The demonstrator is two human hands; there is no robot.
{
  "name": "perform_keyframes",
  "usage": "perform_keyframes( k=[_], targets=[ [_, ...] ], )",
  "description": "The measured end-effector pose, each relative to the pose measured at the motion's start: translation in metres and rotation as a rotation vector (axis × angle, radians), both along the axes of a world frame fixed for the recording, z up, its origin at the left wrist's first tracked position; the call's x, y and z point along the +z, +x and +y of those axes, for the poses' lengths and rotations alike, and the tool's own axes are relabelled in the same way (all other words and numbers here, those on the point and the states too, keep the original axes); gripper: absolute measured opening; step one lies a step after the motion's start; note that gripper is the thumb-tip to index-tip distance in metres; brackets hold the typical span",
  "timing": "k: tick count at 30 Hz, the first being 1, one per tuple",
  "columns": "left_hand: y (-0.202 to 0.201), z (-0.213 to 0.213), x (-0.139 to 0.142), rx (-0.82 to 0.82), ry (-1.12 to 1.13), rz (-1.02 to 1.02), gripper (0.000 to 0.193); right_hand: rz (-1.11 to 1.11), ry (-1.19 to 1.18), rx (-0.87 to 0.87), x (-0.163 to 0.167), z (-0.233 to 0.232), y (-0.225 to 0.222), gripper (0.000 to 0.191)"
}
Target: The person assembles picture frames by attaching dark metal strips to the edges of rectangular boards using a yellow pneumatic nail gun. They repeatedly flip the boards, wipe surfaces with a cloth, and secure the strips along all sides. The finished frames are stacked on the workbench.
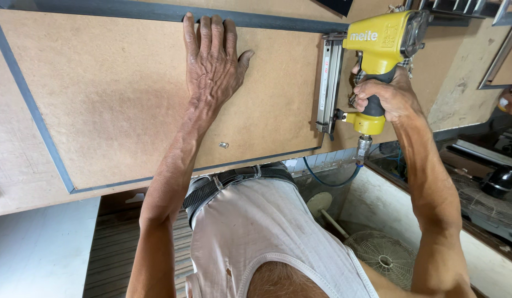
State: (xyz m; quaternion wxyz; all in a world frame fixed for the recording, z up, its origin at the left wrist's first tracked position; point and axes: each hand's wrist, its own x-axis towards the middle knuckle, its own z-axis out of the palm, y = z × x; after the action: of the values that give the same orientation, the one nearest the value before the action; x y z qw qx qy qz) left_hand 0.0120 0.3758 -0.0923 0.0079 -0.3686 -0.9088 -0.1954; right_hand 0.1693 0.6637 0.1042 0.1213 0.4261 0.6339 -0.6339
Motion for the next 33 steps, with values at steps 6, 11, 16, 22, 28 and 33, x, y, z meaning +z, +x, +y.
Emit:
perform_keyframes(
  k=[6, 11, 16, 22, 28, 33],
  targets=[
    [-0.004, 0.001, 0.007, 0.007, 0.039, 0.008, 0.071, -0.030, 0.072, 0.052, 0.009, -0.014, -0.015, 0.037],
    [-0.013, -0.006, 0.018, -0.015, 0.091, -0.080, 0.070, -0.017, 0.075, 0.103, 0.013, -0.049, -0.033, 0.041],
    [-0.020, -0.017, 0.026, 0.008, 0.221, -0.190, 0.064, 0.017, -0.042, 0.216, 0.002, -0.089, -0.063, 0.041],
    [-0.024, -0.018, 0.025, 0.039, 0.233, -0.220, 0.062, -0.023, -0.050, 0.213, -0.001, -0.109, -0.094, 0.041],
    [-0.024, -0.017, 0.024, 0.028, 0.233, -0.247, 0.063, -0.038, -0.049, 0.194, 0.000, -0.111, -0.095, 0.040],
    [-0.026, -0.019, 0.025, 0.031, 0.219, -0.214, 0.064, -0.025, -0.042, 0.210, -0.003, -0.107, -0.096, 0.039]
  ],
)
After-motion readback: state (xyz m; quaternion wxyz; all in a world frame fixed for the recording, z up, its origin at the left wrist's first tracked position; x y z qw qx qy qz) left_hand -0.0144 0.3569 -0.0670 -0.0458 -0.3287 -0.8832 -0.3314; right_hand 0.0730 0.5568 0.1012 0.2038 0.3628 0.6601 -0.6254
